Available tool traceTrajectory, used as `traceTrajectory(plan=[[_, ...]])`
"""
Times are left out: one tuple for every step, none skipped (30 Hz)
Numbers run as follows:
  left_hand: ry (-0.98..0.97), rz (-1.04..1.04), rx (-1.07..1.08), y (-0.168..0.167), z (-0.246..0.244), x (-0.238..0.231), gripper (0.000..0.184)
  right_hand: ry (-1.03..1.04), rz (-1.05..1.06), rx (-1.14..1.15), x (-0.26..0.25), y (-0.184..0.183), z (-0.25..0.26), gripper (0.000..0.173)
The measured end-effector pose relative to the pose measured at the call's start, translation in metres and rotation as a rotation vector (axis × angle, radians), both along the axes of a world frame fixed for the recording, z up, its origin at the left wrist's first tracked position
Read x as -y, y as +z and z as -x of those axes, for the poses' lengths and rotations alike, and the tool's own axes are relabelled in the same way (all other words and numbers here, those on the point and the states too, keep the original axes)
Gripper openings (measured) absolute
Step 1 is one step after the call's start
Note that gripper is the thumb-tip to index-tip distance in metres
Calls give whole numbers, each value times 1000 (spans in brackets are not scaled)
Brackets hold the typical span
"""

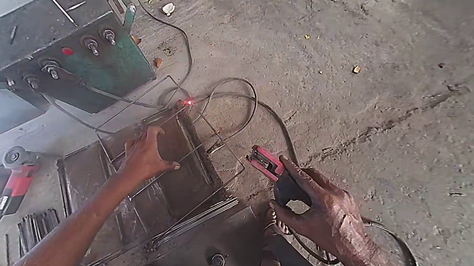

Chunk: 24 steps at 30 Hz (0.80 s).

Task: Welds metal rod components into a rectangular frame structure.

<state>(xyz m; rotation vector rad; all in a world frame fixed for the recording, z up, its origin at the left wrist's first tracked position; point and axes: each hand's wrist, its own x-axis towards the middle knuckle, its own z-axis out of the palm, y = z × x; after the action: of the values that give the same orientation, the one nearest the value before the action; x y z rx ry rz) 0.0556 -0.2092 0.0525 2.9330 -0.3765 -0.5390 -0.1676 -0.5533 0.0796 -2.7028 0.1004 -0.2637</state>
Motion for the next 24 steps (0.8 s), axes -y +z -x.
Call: traceTrajectory(plan=[[-1, -2, 1, 0, 0, 0, 113, 2, 0, 0, -1, -1, -1, 82], [2, -1, -2, 0, 0, 0, 113, 3, -1, 4, -2, -2, -2, 81], [6, 1, -6, 0, 1, 0, 113, 3, -1, 6, -2, -3, -2, 81], [6, 3, -7, 0, 1, 1, 112, 1, -3, 2, -3, -3, -3, 82], [5, 6, -6, 0, 1, 1, 112, 2, -4, -3, -3, -4, -4, 82], [4, 10, -1, 0, 1, 1, 112, 3, -6, -5, -4, -4, -4, 82], [5, 10, 1, -1, 1, 0, 112, 6, -5, -4, -4, -5, -5, 82], [6, 6, -1, -1, 1, 0, 112, 8, -3, -2, -4, -5, -5, 82], [9, 3, -3, -1, 1, 1, 112, 10, -1, 0, -4, -6, -6, 82], [12, 3, -5, 0, 1, 1, 113, 11, 0, 0, -4, -6, -7, 81], [11, 4, -6, 0, 1, 1, 113, 12, -1, -3, -4, -6, -7, 81], [8, 15, -7, 1, 1, 1, 113, 12, 0, -6, -5, -6, -8, 81], [0, 30, -4, 3, 3, 2, 115, 14, 3, -11, -5, -7, -8, 83], [-9, 43, -3, 6, 4, 4, 118, 19, 0, -8, -5, -9, -9, 84], [-1, 58, -35, 13, 6, 9, 116, 23, -2, -7, -5, -9, -9, 84], [9, 68, -65, 20, 8, 13, 118, 24, -1, -12, -5, -8, -8, 83], [-8, 65, -34, 16, 8, 11, 118, 24, -2, -12, -6, -8, -8, 82], [-34, 92, 32, 11, 10, 7, 119, 21, -7, -10, -6, -7, -8, 81], [-72, 127, 93, 4, 10, 1, 124, 19, -8, -18, -5, -8, -8, 84], [-79, 121, 87, 4, 8, 2, 122, 17, -4, -29, -5, -8, -7, 85], [-84, 94, 74, 4, 6, 2, 125, 12, -1, -42, -4, -7, -6, 85], [-67, 81, 39, 8, 6, 5, 126, 12, -2, -35, -4, -7, -6, 85], [-65, 53, 41, 5, 4, 5, 120, 15, -2, -20, -4, -9, -6, 85], [-51, 37, 42, 4, 4, 4, 117, 13, 6, -18, -4, -9, -5, 85]])
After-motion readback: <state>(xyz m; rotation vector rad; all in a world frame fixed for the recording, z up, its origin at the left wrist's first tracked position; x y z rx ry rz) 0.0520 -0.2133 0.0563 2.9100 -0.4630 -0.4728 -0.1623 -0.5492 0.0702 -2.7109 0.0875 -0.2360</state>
